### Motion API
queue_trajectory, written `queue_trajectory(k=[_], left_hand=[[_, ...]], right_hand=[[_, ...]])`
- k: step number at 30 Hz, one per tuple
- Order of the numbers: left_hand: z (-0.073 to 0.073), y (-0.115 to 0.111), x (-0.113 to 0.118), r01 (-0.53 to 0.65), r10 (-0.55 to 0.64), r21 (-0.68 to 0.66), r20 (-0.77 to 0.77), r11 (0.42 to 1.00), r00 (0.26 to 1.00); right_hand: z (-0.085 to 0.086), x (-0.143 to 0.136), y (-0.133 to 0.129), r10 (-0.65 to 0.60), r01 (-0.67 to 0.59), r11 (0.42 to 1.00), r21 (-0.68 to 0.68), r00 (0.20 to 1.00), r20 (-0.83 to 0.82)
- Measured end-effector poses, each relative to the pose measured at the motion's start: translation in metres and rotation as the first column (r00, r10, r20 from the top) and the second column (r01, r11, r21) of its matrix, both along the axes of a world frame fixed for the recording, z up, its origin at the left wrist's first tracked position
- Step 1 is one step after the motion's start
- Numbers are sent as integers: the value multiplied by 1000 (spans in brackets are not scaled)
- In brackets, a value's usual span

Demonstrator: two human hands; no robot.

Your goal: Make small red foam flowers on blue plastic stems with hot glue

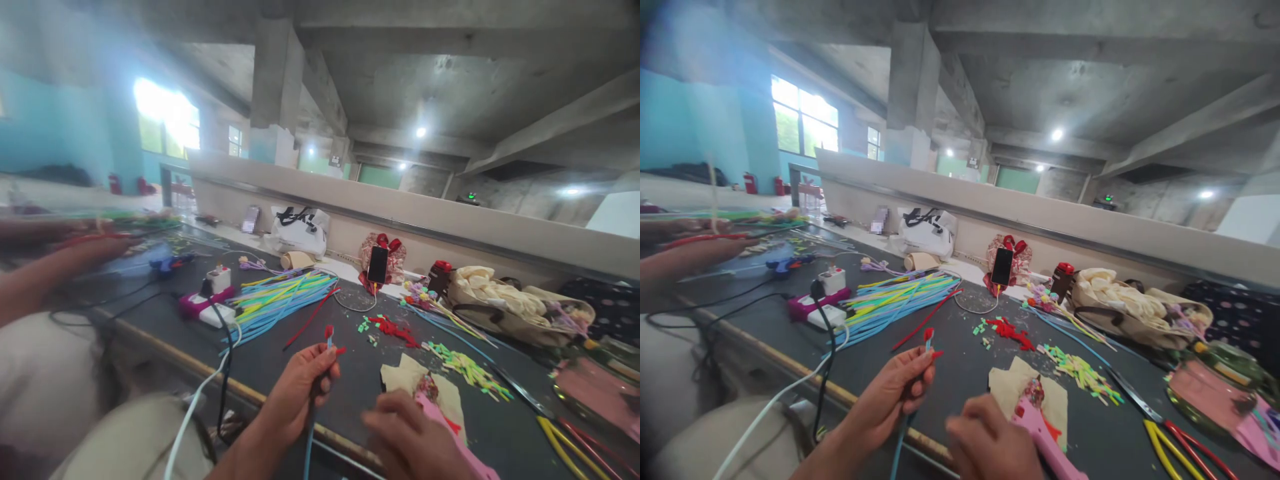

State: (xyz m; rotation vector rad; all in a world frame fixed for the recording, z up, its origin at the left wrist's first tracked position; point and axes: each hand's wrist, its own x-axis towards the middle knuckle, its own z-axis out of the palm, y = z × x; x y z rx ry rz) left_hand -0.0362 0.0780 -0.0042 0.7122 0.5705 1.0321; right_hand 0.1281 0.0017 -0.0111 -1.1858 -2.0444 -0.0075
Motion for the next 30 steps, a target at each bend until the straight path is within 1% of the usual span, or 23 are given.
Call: queue_trajectory(k=[1,3,5,6,8,10,11,14,17,20,22,24,26,30], left_hand=[[0,-3,1,25,-25,8,-17,1000,1000],[0,-8,3,81,-79,31,-50,996,996],[-1,-12,5,134,-130,53,-75,990,989],[-2,-13,5,154,-149,58,-82,986,985],[-3,-15,7,178,-173,57,-90,982,981],[-5,-15,8,190,-185,53,-82,980,979],[-5,-15,8,192,-188,54,-79,980,979],[-8,-15,8,191,-185,61,-91,980,978],[-8,-14,10,185,-177,56,-120,981,977],[-6,-11,9,181,-169,43,-194,983,966],[-3,-7,6,130,-111,58,-257,990,960],[-1,-2,0,46,-22,81,-274,996,961],[0,1,-5,15,12,104,-254,994,967],[-1,2,-9,56,-22,140,-229,989,973]], right_hand=[[5,-1,4,-11,12,1000,3,999,-39],[16,-2,13,-35,18,995,-96,984,-175],[23,-6,22,-55,-1,982,-189,955,-291],[25,-8,26,-50,-21,978,-207,942,-331],[26,-14,30,4,-67,984,-164,934,-358],[26,-17,30,56,-90,992,-92,944,-326],[27,-18,29,67,-96,992,-76,948,-310],[29,-17,25,67,-91,993,-73,957,-281],[33,-11,25,53,-63,996,-55,983,-177],[33,-2,29,-12,8,996,-86,999,-38],[31,4,35,-79,84,989,-120,996,42],[25,8,42,-132,148,974,-169,986,105],[18,11,50,-144,173,961,-215,979,146],[7,11,62,-103,149,956,-253,977,185]])
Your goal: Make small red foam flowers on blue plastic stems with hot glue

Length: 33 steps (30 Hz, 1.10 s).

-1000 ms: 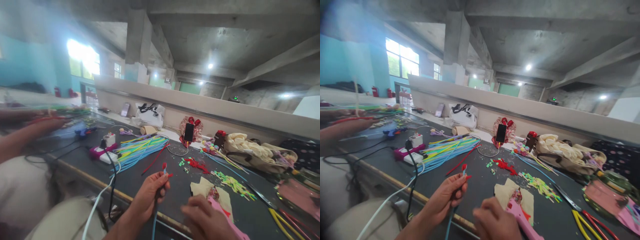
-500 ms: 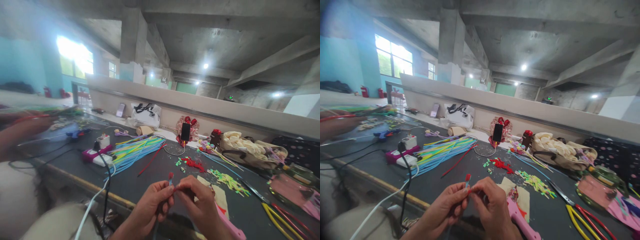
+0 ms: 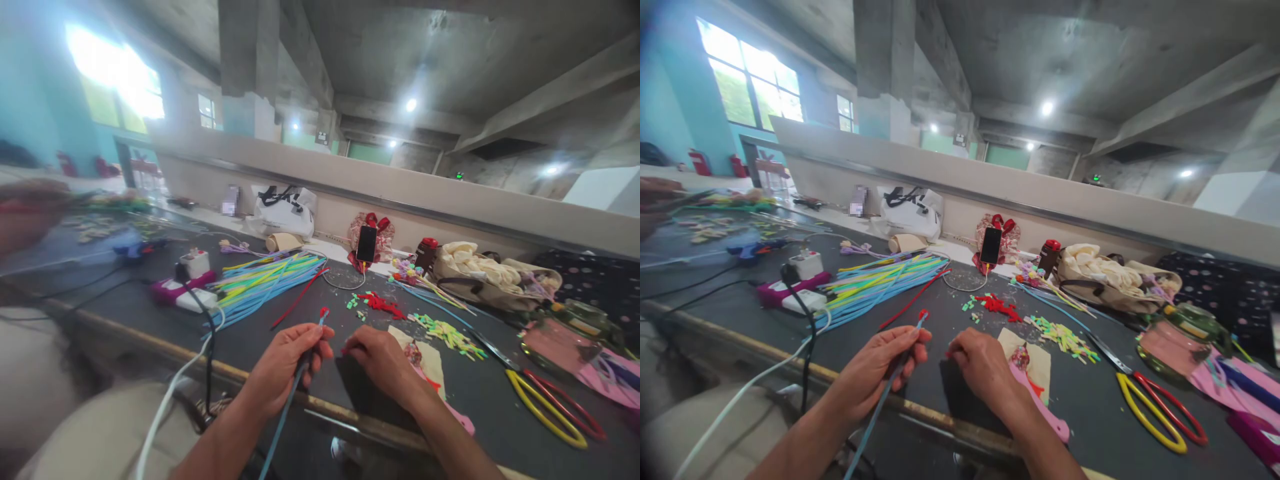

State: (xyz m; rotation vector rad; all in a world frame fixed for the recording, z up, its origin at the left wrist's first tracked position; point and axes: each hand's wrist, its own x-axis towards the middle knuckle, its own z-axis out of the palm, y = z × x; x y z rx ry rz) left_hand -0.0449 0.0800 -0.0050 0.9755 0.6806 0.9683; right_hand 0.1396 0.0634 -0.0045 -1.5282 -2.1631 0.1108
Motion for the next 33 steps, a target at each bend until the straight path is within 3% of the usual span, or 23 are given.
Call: queue_trajectory(k=[5,17,28,33], left_hand=[[0,-1,-1,-9,9,12,-12,1000,1000],[-3,1,-1,25,-21,29,-130,999,991],[5,4,0,-54,56,57,-39,997,998],[3,18,8,47,-47,54,-1,997,999]], right_hand=[[0,4,2,30,-30,1000,2,999,16],[10,3,1,-68,69,995,78,998,-6],[21,2,10,94,-95,995,16,995,23],[23,-1,14,126,-125,992,20,991,-38]])
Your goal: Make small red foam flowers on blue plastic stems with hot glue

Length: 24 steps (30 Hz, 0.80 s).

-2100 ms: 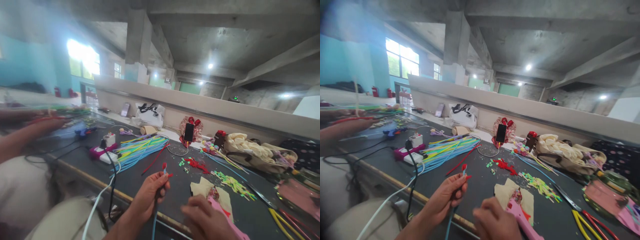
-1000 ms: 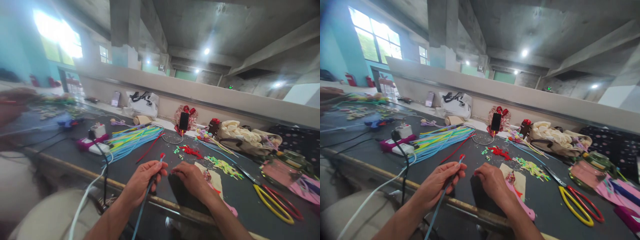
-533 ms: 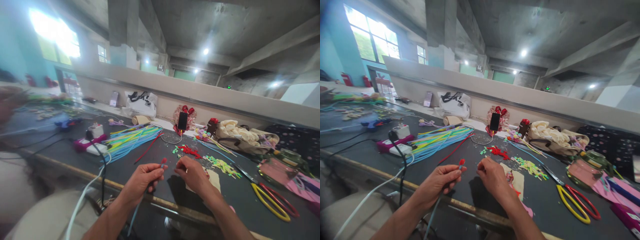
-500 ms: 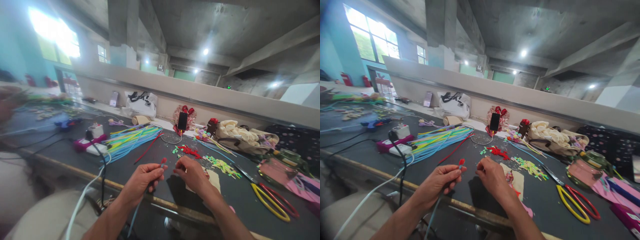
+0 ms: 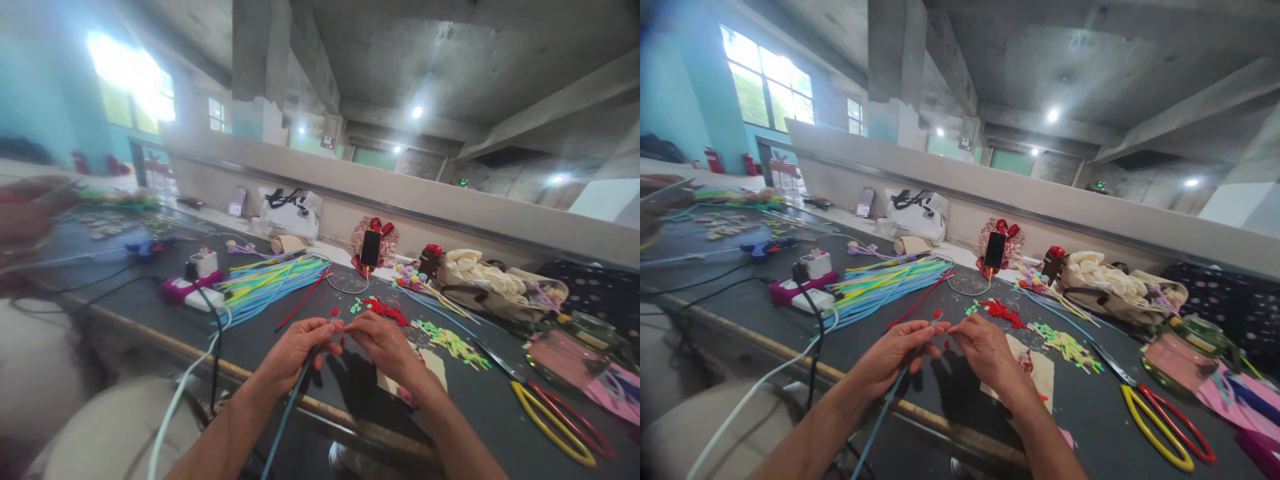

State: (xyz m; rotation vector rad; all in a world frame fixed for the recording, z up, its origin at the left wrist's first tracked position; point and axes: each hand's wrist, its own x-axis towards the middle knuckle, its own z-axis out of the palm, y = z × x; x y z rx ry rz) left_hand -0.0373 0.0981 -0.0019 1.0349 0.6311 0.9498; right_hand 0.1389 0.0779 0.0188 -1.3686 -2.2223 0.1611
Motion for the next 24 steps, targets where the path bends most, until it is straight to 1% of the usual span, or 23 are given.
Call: queue_trajectory(k=[5,8,11,14,18,24], left_hand=[[-6,12,7,82,-82,21,-2,996,997],[-10,16,9,84,-83,32,-23,996,996],[-13,20,10,63,-61,38,-51,997,997],[-15,22,12,36,-32,46,-84,998,996],[-13,21,12,-8,16,69,-120,998,993],[-10,24,9,-129,138,76,-134,989,981]], right_hand=[[1,-3,5,4,-3,1000,13,996,-85],[1,1,6,-41,51,997,54,984,-171],[3,9,2,-126,163,981,102,947,-296],[4,15,-5,-180,238,966,103,902,-392],[0,14,-12,-188,244,967,74,879,-439],[-15,11,-13,-182,218,976,22,861,-475]])
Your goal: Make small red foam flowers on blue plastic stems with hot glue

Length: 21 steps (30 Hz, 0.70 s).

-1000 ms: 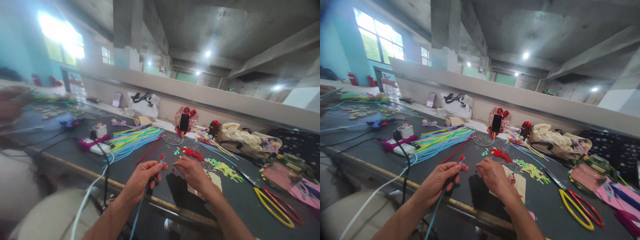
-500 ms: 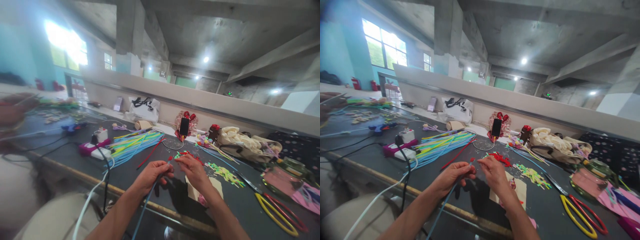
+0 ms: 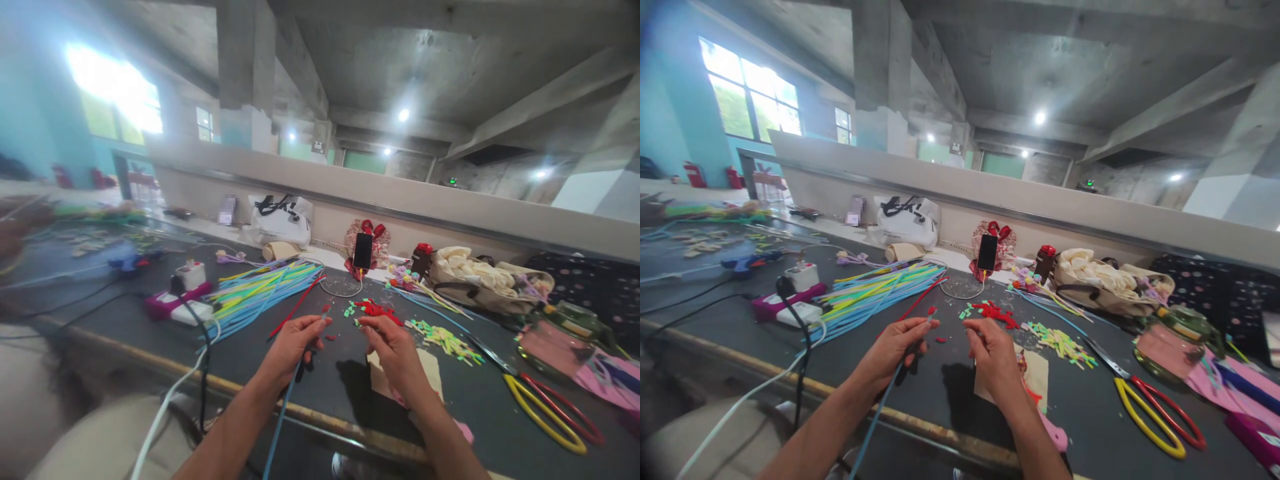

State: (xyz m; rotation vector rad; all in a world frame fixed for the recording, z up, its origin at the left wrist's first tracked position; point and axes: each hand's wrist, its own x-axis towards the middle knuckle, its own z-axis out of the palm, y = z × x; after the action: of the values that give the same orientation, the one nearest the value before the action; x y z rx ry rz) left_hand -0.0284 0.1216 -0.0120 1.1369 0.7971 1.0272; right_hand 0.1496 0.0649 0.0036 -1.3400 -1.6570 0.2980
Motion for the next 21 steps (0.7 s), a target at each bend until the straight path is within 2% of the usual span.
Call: queue_trajectory(k=[4,7,11,15,18,21], left_hand=[[1,0,0,-51,51,14,22,999,998],[3,-8,1,-53,52,26,37,998,998],[8,-29,5,8,-9,48,24,999,1000],[9,-44,5,82,-79,103,-34,991,996],[5,-43,5,82,-76,102,-60,991,995],[1,-40,5,81,-78,75,-47,994,996]], right_hand=[[-5,-2,0,30,-32,998,-46,999,-40],[-6,-9,-4,80,-92,988,-122,991,-104],[-8,-23,-15,137,-190,956,-224,963,-232],[-7,-34,-25,189,-276,933,-232,922,-338],[-5,-39,-28,219,-249,954,-166,959,-182],[-4,-44,-31,144,-140,988,-65,988,60]])
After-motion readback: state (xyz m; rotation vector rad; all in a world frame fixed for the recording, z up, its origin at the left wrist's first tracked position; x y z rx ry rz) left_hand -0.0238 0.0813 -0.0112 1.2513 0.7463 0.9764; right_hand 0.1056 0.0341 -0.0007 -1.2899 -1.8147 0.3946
